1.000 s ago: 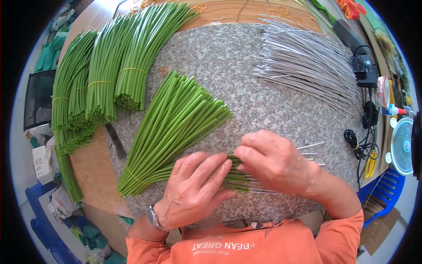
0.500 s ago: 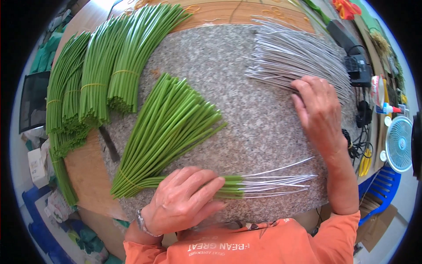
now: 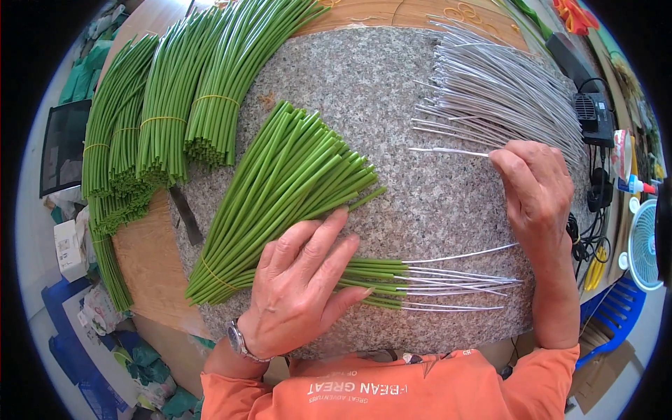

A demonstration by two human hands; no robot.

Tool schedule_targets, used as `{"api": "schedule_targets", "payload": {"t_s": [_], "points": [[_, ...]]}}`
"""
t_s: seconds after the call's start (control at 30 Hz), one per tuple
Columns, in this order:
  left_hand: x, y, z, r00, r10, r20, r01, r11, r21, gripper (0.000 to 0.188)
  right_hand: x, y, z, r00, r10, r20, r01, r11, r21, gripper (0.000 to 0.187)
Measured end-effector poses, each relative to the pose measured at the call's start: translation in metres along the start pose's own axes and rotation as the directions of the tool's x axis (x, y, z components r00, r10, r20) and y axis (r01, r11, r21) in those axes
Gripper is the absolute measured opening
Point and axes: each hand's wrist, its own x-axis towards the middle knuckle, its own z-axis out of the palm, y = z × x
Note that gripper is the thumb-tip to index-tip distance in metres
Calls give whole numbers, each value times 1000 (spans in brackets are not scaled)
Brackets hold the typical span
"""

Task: The person gathers a bundle of green tubes, shakes them, and places them on the table. They then pick up a single green tube and insert a white rod into it by hand, repeating this process with several more tubes and rods.

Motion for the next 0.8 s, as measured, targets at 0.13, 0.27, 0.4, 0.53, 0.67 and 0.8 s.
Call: {"api": "schedule_targets", "payload": {"t_s": [0.13,0.27,0.4,0.53,0.67,0.8], "points": [[1,-1,0,1000,4,24,-6,999,46,62,0,-11,-6,999,-47,-7,47,999,22,24],[1,-3,3,1000,27,5,-27,999,23,61,-11,-8,4,997,-72,2,72,995,62,25],[2,-2,2,1000,25,4,-25,1000,17,60,-11,-2,7,985,-171,-3,170,972,163,27],[1,-2,2,1000,22,3,-22,1000,17,59,-13,-11,-1,980,-186,69,164,954,251,31],[2,-3,2,1000,28,-3,-28,999,19,59,-22,-11,-6,986,-153,73,131,962,241,31],[2,-3,3,1000,29,-5,-29,999,13,60,-28,-12,-6,990,-100,97,71,962,265,32]]}}
